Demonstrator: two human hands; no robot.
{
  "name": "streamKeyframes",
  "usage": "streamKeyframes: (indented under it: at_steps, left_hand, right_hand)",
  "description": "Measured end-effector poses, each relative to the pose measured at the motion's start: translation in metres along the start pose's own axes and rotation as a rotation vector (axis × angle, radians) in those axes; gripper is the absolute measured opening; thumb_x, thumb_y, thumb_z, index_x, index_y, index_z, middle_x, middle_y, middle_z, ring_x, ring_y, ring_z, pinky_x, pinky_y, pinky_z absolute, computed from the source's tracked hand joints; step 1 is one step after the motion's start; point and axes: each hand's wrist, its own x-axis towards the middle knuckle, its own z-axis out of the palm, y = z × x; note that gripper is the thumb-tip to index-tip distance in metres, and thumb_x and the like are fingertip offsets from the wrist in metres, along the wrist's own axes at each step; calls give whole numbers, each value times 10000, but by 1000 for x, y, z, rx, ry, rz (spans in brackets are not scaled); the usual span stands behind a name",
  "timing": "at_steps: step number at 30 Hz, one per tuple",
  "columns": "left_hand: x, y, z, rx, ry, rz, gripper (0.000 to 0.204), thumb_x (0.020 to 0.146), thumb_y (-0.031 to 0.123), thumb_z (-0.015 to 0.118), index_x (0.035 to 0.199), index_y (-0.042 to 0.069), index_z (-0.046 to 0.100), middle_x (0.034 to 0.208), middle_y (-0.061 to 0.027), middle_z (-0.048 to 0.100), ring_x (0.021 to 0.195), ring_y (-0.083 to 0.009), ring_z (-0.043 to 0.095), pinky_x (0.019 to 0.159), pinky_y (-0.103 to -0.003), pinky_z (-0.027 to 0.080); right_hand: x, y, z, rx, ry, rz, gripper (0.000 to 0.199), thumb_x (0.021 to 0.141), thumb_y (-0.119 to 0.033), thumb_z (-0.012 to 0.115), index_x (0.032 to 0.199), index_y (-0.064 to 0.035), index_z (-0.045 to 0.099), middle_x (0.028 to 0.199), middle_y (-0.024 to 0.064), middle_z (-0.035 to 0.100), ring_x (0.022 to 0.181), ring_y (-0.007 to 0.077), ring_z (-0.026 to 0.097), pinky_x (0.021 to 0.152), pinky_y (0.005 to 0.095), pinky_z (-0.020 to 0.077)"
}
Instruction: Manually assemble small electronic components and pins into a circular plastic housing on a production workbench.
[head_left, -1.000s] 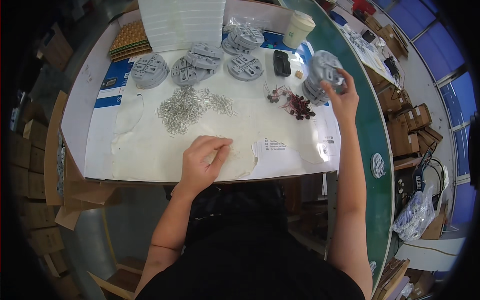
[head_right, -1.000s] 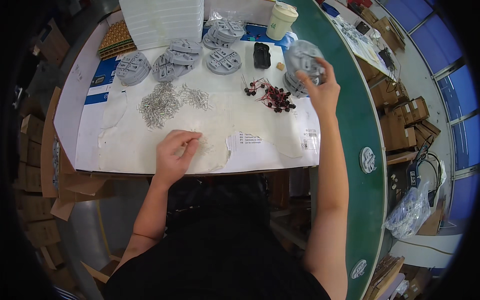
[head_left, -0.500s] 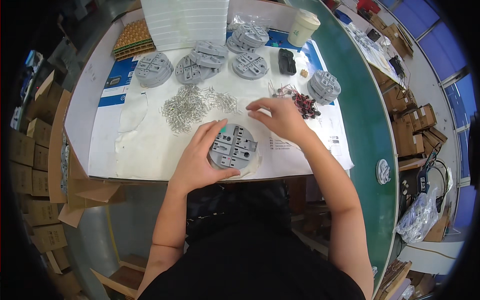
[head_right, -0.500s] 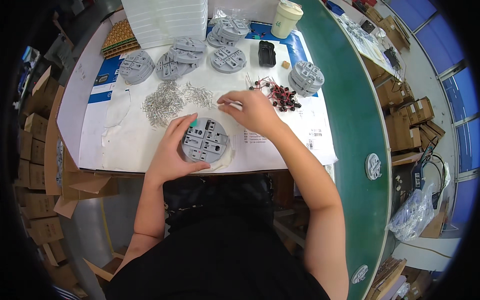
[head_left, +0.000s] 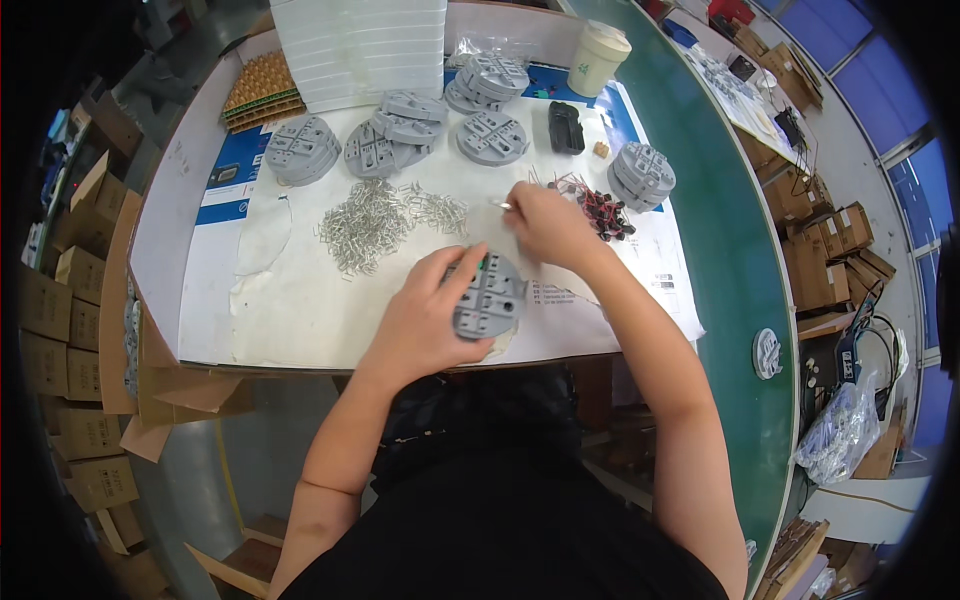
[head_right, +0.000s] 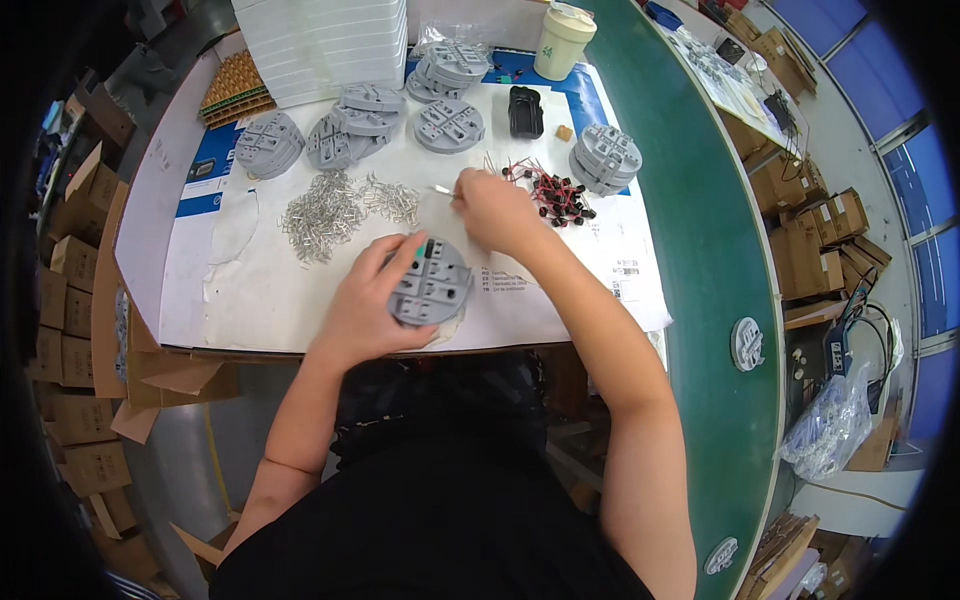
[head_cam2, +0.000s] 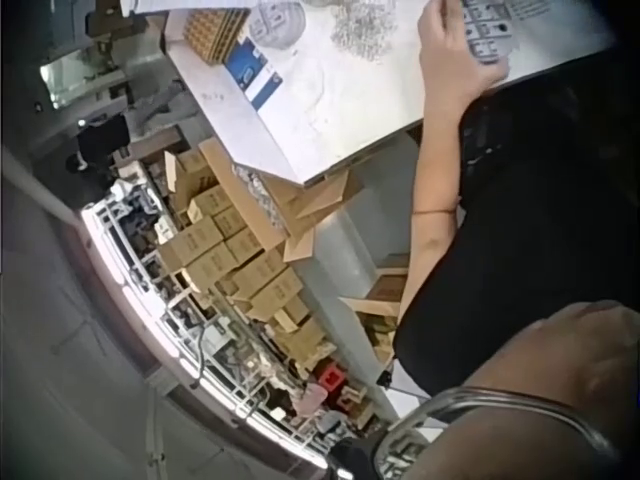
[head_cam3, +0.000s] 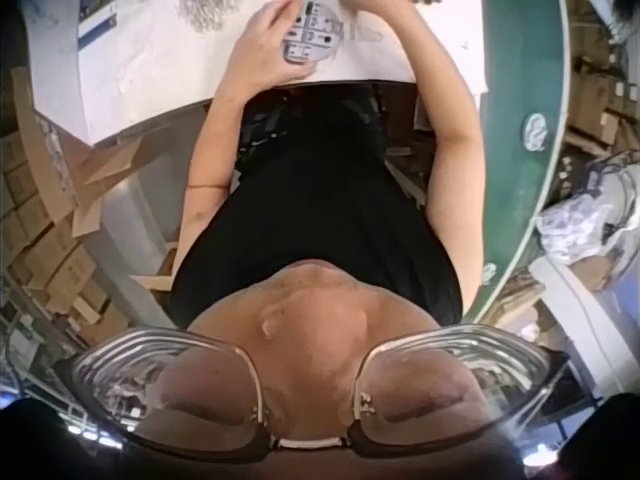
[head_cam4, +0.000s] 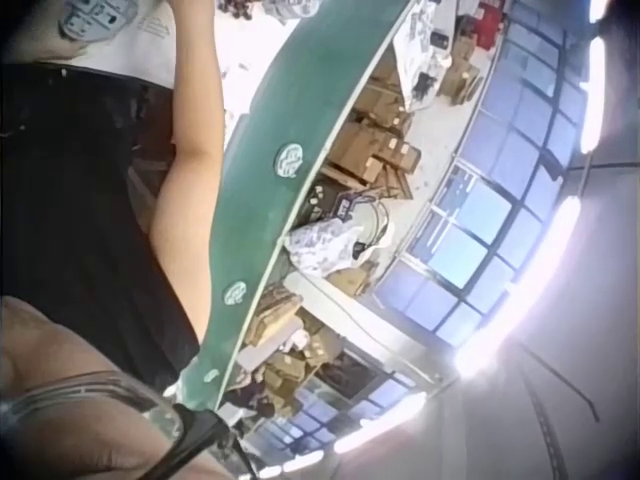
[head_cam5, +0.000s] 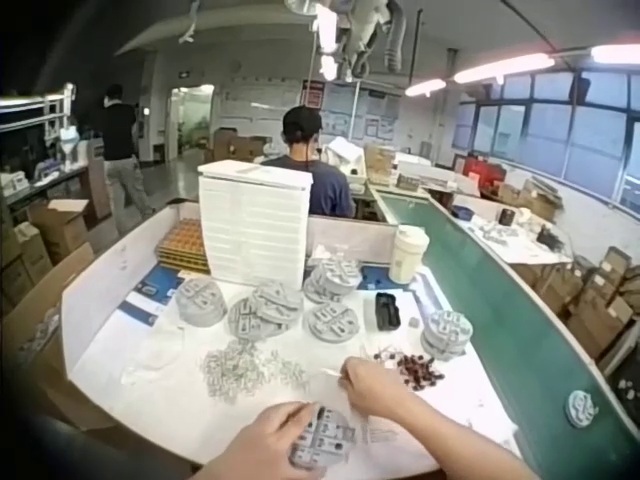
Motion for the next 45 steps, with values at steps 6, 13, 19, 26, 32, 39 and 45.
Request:
streamKeyframes:
  at_steps: [6, 13, 19, 26, 32, 39, 45]
  left_hand:
    - [44, 17, 57, 90, 267, 94, 941, 681, 235, 891, 1525, 63, 512, 1323, -173, 541, 1212, -359, 577, 1023, -442, 529]
    - [21, 19, 26, 96, 440, 134, 928, 648, 300, 958, 1458, 36, 590, 1323, -178, 578, 1214, -361, 590, 1042, -441, 516]
    - [-46, -6, 4, 139, 302, -96, 908, 632, 329, 986, 1419, 40, 637, 1343, -172, 600, 1220, -356, 607, 1051, -441, 511]
    - [-35, -12, -7, 17, 127, -128, 926, 637, 284, 990, 1456, 71, 614, 1373, -141, 600, 1227, -336, 620, 1040, -430, 522]
    - [-29, -10, -2, -196, 68, -208, 985, 633, 294, 990, 1493, 62, 571, 1396, -135, 582, 1252, -326, 613, 1041, -421, 525]
    - [-32, -12, -2, -181, 71, -197, 1004, 634, 299, 989, 1506, 61, 553, 1410, -124, 571, 1256, -318, 617, 1041, -417, 528]
    - [-33, -13, 0, -172, 73, -189, 996, 634, 304, 987, 1497, 58, 556, 1407, -117, 573, 1250, -311, 623, 1036, -412, 531]
  right_hand:
    - [-13, 28, -38, 190, 345, 193, 284, 952, -163, 693, 1193, -14, 675, 961, 178, 752, 901, 348, 731, 817, 432, 555]
    - [-21, 50, -56, 199, 417, 266, 196, 947, -123, 702, 1073, 26, 719, 872, 181, 750, 795, 316, 730, 767, 400, 555]
    - [-51, -23, -42, 464, 298, 262, 203, 955, -154, 720, 962, 49, 718, 833, 162, 738, 774, 250, 720, 721, 379, 547]
    - [-49, -69, 4, 320, 62, 155, 306, 940, -266, 746, 941, 38, 721, 871, 183, 711, 777, 316, 691, 715, 422, 536]
    - [-42, -69, 19, 213, 74, 164, 308, 931, -284, 722, 866, 16, 716, 958, 171, 686, 858, 374, 684, 758, 456, 534]
    - [-40, -75, 17, 151, 72, 190, 274, 918, -251, 690, 828, 8, 708, 981, 185, 688, 911, 395, 690, 798, 479, 546]
    - [-39, -79, 16, 88, 11, 166, 254, 906, -232, 671, 846, 10, 721, 1026, 205, 699, 949, 408, 706, 836, 512, 568]
